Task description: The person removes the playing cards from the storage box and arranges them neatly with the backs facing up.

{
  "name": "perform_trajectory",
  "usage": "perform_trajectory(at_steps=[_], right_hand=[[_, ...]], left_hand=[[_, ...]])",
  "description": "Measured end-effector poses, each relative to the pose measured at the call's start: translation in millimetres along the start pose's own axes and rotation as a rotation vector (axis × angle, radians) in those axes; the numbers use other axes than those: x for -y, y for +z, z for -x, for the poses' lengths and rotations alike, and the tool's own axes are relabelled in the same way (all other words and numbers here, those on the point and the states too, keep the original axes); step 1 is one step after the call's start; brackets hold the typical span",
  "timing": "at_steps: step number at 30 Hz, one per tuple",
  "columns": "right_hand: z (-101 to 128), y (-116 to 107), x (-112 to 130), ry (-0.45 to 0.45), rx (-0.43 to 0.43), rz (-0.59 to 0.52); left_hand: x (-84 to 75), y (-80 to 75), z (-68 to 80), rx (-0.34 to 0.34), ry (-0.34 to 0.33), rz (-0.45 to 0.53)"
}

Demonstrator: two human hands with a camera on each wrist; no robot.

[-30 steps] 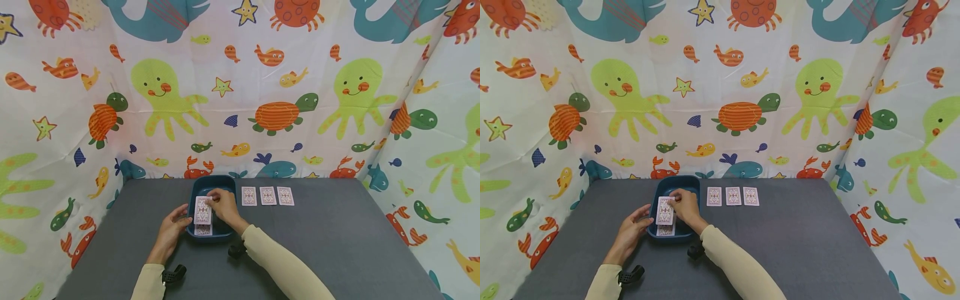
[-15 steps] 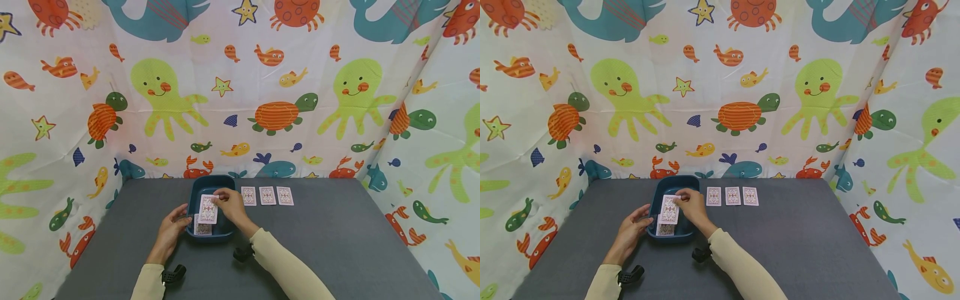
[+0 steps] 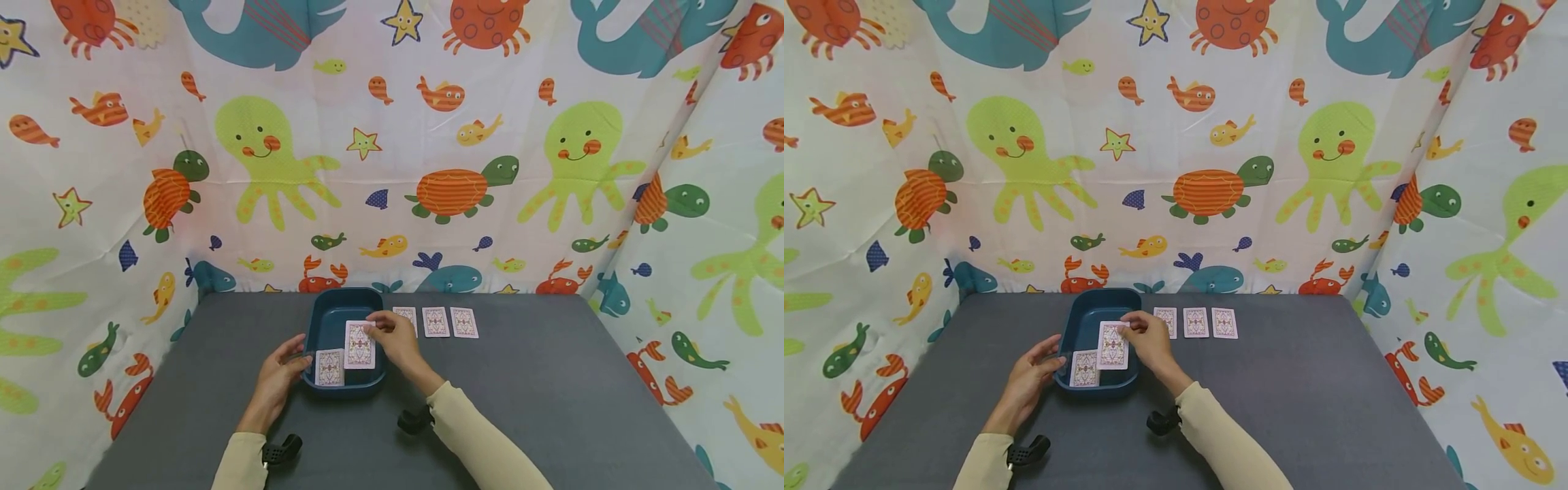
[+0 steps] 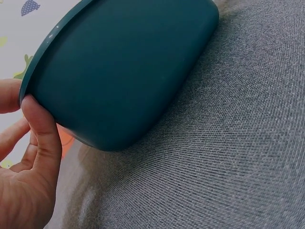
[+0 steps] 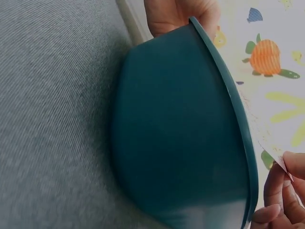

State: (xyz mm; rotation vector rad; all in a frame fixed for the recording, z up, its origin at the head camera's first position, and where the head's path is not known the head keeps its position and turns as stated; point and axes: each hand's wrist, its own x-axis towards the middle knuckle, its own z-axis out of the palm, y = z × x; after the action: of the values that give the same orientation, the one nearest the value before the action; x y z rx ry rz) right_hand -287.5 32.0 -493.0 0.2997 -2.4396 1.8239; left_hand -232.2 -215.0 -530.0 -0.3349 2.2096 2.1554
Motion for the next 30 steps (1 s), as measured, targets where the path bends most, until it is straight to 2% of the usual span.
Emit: perform_trajectory(at_steps=[17, 22, 30], right_hand=[[0.3, -37.9, -12.2, 0.036, -0.077, -0.035], [-2.2, -52.8, -19.3, 0.03, -0.094, 0.005], [-3.4, -80.9, -29.5, 0.072, -0.157, 0.039]], left_hand=[[1.1, 0.6, -2.1, -0.002, -0.007, 0.013], [2.6, -1.5, -3.7, -0.005, -0.004, 0.01], [2.9, -0.5, -3.3, 0.001, -0.011, 0.0]])
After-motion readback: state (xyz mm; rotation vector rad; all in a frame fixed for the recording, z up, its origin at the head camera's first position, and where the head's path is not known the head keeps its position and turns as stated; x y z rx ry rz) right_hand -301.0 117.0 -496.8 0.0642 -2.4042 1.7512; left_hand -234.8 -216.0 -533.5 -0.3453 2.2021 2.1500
